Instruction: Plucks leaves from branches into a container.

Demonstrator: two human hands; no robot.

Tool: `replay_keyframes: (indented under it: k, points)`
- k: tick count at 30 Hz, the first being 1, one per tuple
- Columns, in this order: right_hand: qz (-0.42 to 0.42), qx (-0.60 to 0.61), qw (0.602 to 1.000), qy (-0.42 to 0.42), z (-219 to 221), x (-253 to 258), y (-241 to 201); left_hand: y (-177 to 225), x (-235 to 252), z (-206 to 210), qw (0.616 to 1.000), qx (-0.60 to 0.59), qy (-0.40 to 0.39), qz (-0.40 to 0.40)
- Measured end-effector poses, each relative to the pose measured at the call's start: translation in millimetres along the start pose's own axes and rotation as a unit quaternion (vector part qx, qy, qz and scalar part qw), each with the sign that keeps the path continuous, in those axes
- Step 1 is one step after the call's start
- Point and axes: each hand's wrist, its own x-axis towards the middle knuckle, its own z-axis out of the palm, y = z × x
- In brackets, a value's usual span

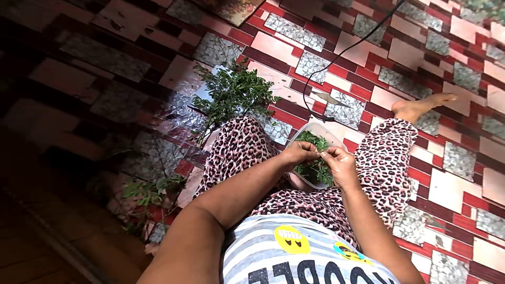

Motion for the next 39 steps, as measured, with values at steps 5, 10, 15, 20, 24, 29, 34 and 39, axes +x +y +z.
replay_keyframes:
  k: [5,10,15,20,24,29,34,39]
  points:
    - [-0.029,-0.096,0.995,0.010,4,-2,-5,1,-1,1,1.000,0.018,-0.009,0.010]
    - [0.040,-0.010,0.999,0.024,-1,1,-4,4,-2,1,1.000,0.014,-0.009,-0.003]
    - [0.076,0.054,0.995,0.021,-6,-1,-14,3,-1,2,1.000,0.012,-0.005,-0.006]
    - [0.026,0.031,0.999,0.020,-6,4,-6,4,-3,3,1.000,0.021,-0.010,-0.009]
    - [0.020,-0.001,0.998,0.061,-3,8,-4,3,-1,0,0.999,0.027,-0.025,-0.008]
    - [0.052,0.019,0.998,0.036,-10,6,-9,1,-2,-1,0.999,0.035,-0.031,-0.003]
    - [0.020,0.079,0.996,0.023,-15,5,-9,1,-2,0,0.997,0.060,-0.044,-0.003]
    - [-0.020,0.002,0.998,0.055,-12,8,-8,2,-3,1,0.998,0.047,-0.040,0.004]
